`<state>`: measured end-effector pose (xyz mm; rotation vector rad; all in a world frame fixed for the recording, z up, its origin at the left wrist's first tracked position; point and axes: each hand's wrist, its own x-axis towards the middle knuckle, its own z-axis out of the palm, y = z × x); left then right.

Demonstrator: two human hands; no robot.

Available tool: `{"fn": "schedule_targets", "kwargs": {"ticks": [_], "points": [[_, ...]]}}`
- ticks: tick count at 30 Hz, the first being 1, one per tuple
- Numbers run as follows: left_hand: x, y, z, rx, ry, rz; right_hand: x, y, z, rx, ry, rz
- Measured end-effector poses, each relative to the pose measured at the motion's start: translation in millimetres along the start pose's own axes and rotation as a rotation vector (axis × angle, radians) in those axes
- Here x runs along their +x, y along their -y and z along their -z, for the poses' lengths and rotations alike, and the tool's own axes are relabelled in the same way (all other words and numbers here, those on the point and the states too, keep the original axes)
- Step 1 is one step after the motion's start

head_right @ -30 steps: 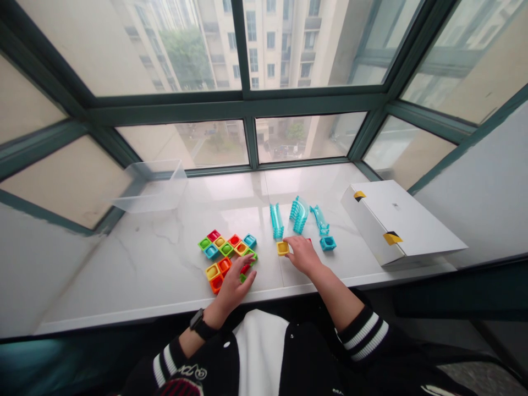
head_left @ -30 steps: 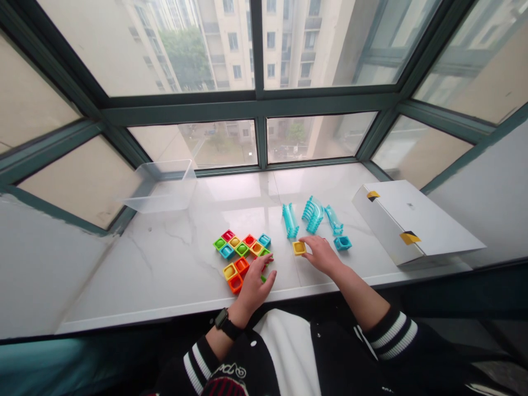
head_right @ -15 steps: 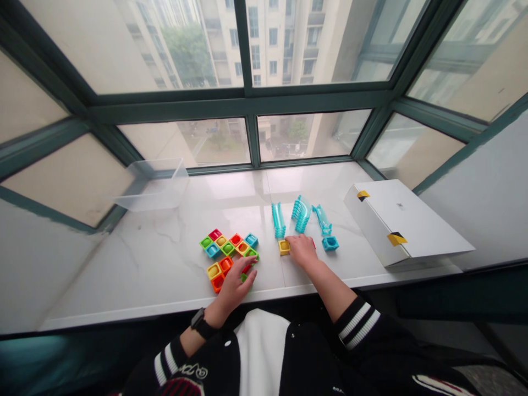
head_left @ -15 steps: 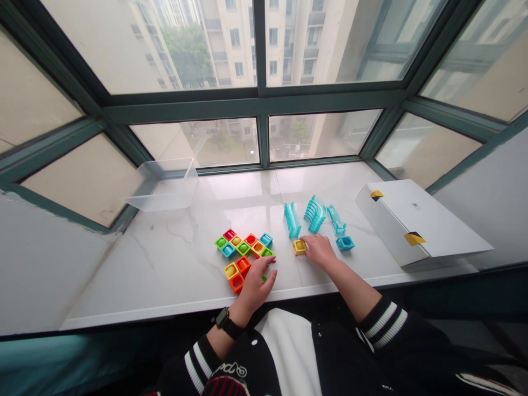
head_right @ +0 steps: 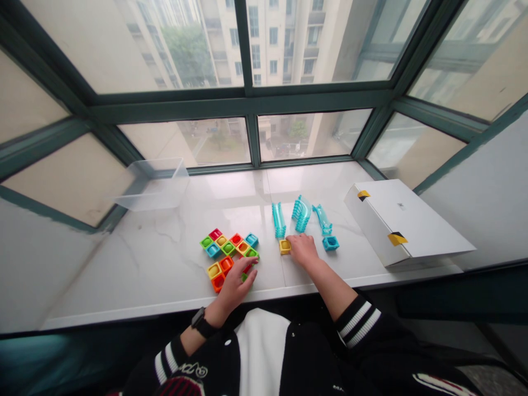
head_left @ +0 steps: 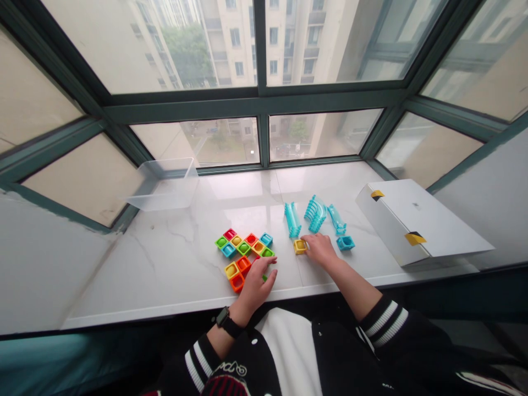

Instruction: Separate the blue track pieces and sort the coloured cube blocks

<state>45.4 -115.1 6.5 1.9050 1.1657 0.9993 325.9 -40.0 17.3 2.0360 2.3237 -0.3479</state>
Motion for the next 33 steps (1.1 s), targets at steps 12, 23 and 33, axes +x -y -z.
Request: {"fn": "schedule_targets", "kwargs": {"ticks": [12,23,33], "points": [[1,2,-1,-0.003,-0.005,0.014,-1,1,-2,0.004,-0.001,0.016],[-1,-1,1,0.011,-0.009,0.012,-19,-52,10,0.060,-0.227,-0.077],[0,0,1,0.002,0.009,0.012,-24,-67,5,0.047,-0.114,-0.177]]}}
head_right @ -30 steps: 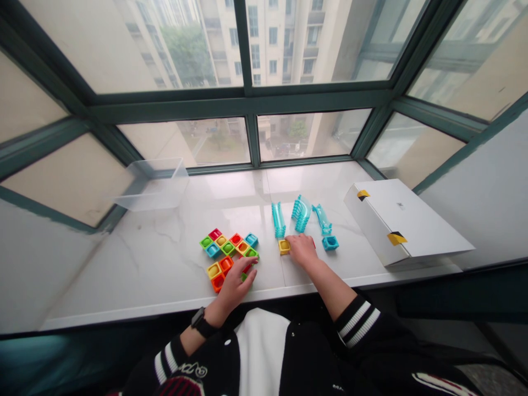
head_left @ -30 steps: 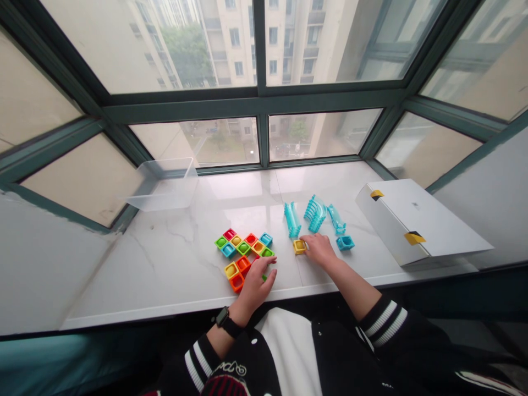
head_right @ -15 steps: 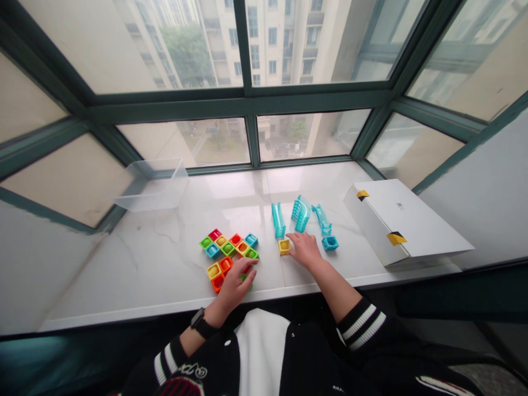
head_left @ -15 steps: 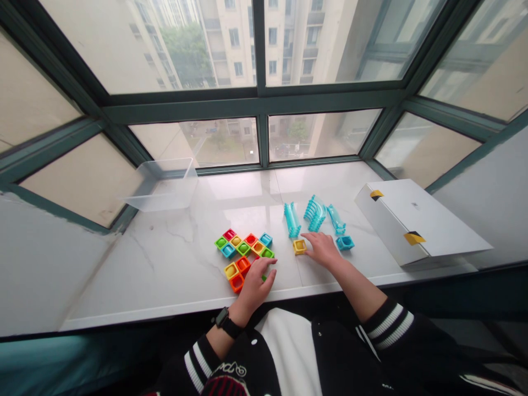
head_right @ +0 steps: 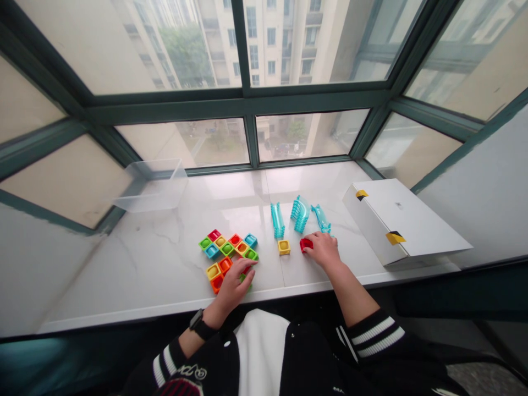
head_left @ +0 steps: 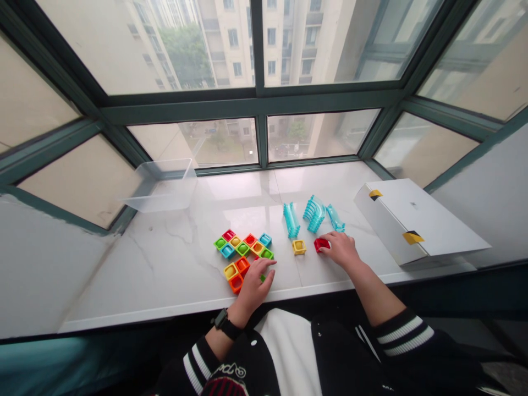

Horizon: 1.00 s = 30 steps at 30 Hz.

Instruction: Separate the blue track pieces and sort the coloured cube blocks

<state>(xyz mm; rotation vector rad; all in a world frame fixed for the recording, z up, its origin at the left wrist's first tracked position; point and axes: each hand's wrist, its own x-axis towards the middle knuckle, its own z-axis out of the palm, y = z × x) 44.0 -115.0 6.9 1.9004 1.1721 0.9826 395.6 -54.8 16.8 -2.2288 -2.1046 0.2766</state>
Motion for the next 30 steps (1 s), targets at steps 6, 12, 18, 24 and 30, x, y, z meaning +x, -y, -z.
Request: {"fn": "schedule_targets", "kwargs": {"ticks": [6,12,18,24,30], "points": [[0,-2,1,0.002,-0.006,0.005,1,-2,-2,0.015,0.010,0.008],[1,-2,5,0.012,-0.012,-0.006,0,-16,-1,0.048,-0.047,0.019],[2,6,27,0.049,-0.136,0.011,-6,-72,6,0.136,-0.224,-0.121],[-2,22,57,0.132,-0.262,0.042,-14,-93,-12,0.229,-0.151,-0.147],[-10,41,79,0.182,-0.304,0.087,-12,-88,-22,0.222,-0.129,-0.184]]}}
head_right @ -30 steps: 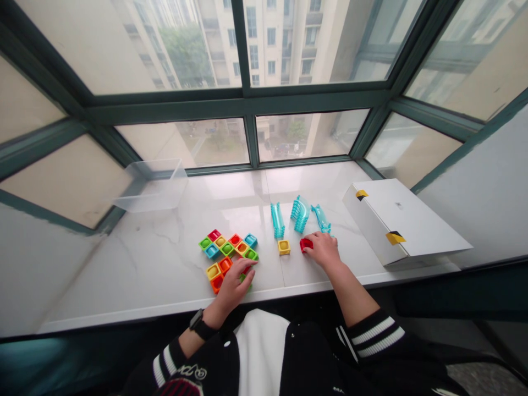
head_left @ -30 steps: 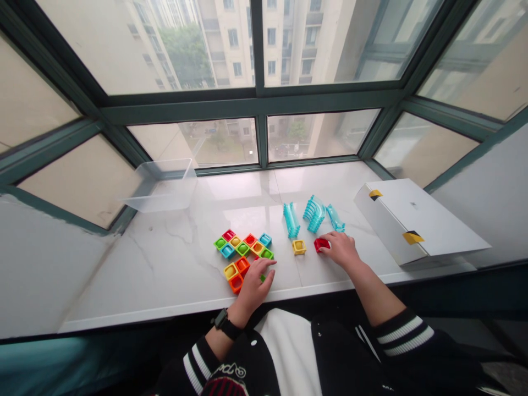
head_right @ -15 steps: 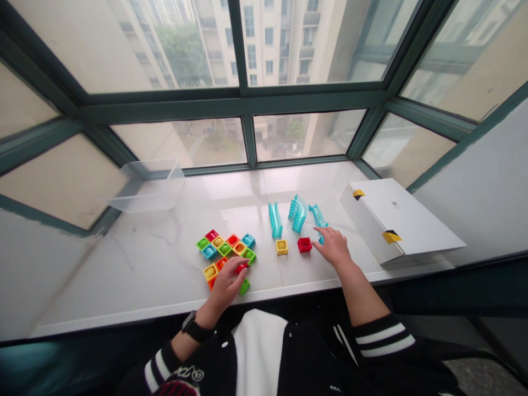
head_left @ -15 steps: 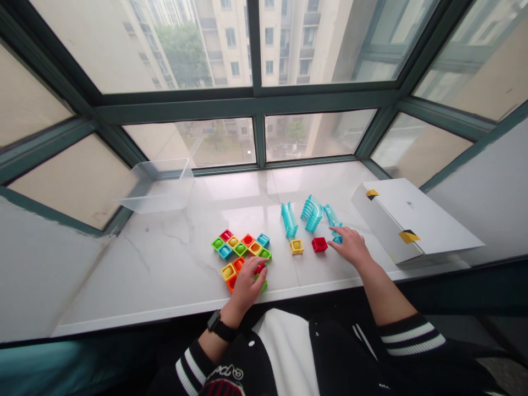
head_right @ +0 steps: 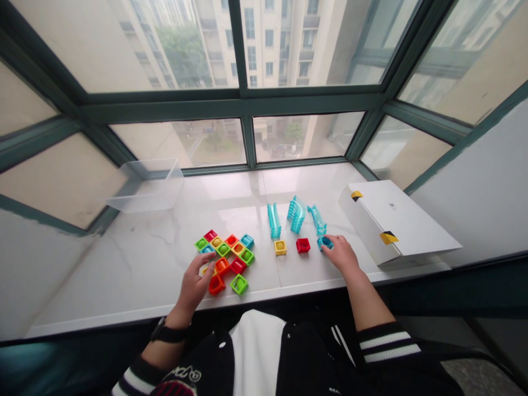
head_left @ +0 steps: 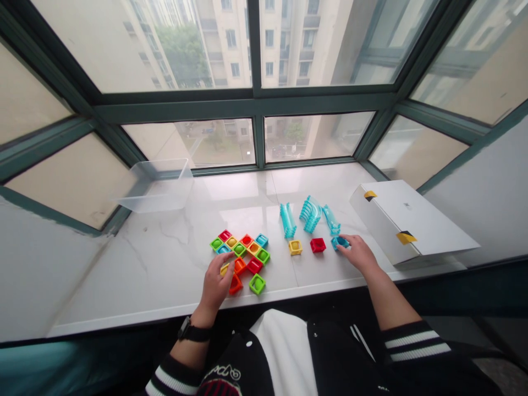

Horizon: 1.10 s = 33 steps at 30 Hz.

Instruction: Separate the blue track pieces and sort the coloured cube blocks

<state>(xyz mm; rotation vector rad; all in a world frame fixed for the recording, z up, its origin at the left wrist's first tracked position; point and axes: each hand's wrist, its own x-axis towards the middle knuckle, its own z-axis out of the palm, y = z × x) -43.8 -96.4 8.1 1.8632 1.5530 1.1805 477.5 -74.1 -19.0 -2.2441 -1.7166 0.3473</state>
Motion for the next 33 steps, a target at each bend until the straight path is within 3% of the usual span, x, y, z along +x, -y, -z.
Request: {"fn": "schedule_targets", "kwargs": {"ticks": [7,10,14,16,20,24,28,33], "points": [[0,9,12,0.019,-0.041,0.010,0,-7,-4,-0.015,-0.021,0.023],[0,11,13,0.041,-0.027,-0.001,-2,-3,-2,-0.017,-0.122,0.037],[-2,12,13,0.143,-0.007,-0.087,-15,28,11,0.072,-0.387,0.186],[-3,10,10,0.168,0.034,-0.142,-25,56,16,0.204,-0.407,0.329],[-4,-2,-5,0.139,0.159,-0.229,-53,124,5,0.467,-0.052,0.582],[-3,-14,-28,0.098,0.233,-0.283,-80,186,-31,0.479,0.314,0.819],[-2,-15,-45,0.094,0.276,-0.310,-98,223,-68,0.375,0.455,0.893],[-4,-9,-52,0.132,0.360,-0.317,-106,234,-85,0.268,0.410,0.794]]}}
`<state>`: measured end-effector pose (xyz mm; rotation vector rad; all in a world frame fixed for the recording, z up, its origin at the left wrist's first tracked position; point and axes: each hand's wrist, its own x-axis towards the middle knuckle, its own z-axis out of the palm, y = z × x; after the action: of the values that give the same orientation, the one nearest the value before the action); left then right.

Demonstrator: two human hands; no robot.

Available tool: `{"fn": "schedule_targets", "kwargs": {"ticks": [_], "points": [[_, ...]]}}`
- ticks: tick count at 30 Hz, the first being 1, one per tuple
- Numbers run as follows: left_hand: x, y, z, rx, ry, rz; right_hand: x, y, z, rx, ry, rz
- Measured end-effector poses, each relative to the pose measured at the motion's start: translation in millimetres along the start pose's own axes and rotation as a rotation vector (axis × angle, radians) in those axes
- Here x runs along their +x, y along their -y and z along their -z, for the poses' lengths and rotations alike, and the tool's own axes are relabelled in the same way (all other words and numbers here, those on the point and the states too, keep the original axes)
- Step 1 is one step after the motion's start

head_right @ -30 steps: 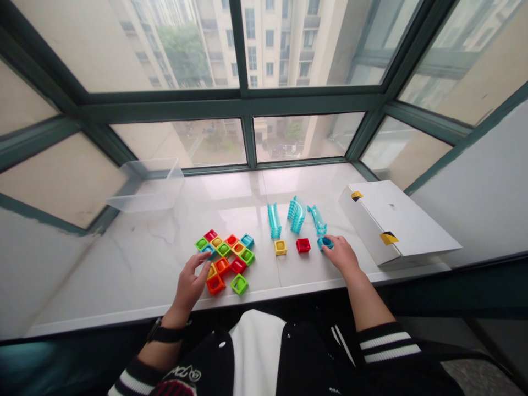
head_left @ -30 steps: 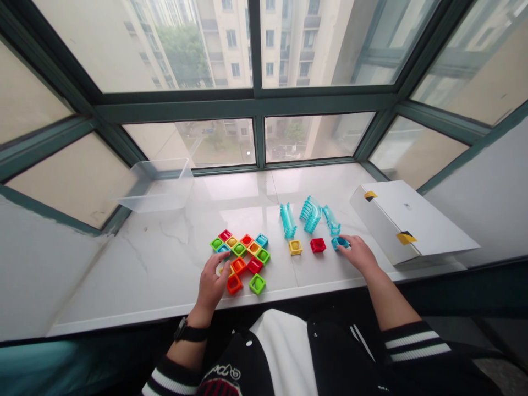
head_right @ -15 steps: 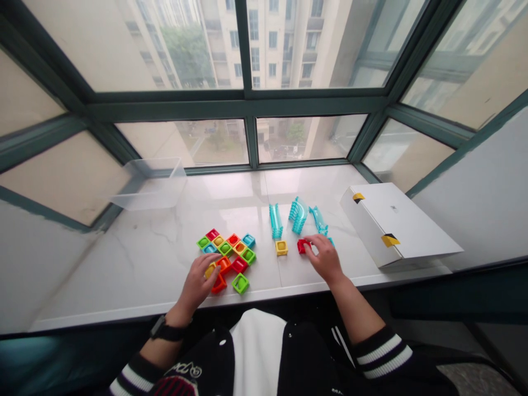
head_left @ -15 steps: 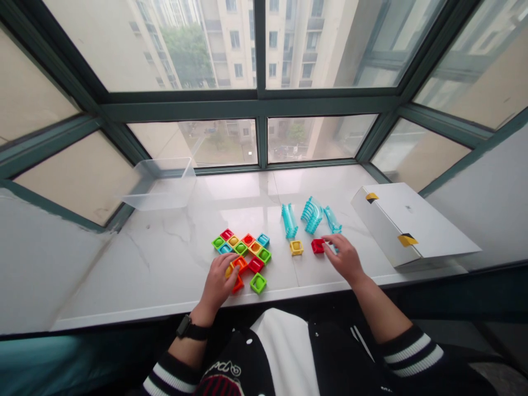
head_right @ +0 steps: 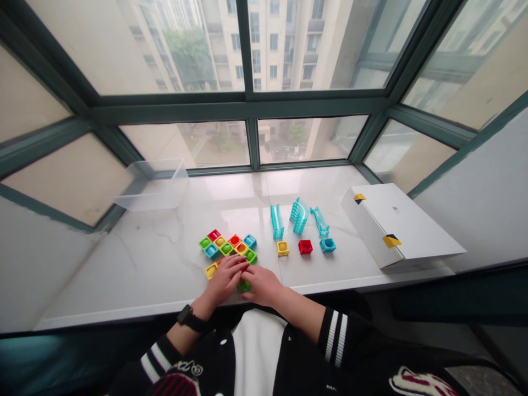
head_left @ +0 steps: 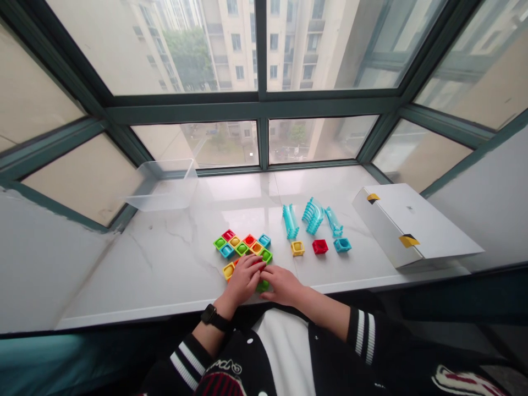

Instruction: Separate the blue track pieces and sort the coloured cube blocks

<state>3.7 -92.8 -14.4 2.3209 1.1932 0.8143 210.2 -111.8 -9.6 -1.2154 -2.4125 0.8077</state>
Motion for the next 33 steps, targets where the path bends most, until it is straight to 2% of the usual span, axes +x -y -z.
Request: {"fn": "schedule_targets", "kwargs": {"ticks": [3,7,9,14,17,20,26,33], "points": [[-1,0,-1,0.015,0.019,0.021,-3,-3,5,-0.005,-0.021,-0.080],[0,-1,-1,0.028,0.011,0.022,-14,-16,17,0.100,-0.051,-0.104],[0,-2,0,0.027,0.008,0.017,-22,-26,23,0.230,-0.089,-0.140],[3,-14,5,0.007,-0.025,0.027,-36,-48,33,0.732,-0.235,-0.291],[4,-27,8,-0.039,-0.048,0.044,-39,-49,34,0.952,-0.301,-0.280],[5,-40,7,-0.165,-0.028,0.084,-36,-42,32,1.088,-0.311,-0.254],[8,-51,1,-0.406,-0.043,0.176,-29,-23,27,1.135,-0.295,-0.226],[9,-55,2,-0.391,-0.066,0.163,-31,-26,19,0.961,-0.336,-0.224]]}}
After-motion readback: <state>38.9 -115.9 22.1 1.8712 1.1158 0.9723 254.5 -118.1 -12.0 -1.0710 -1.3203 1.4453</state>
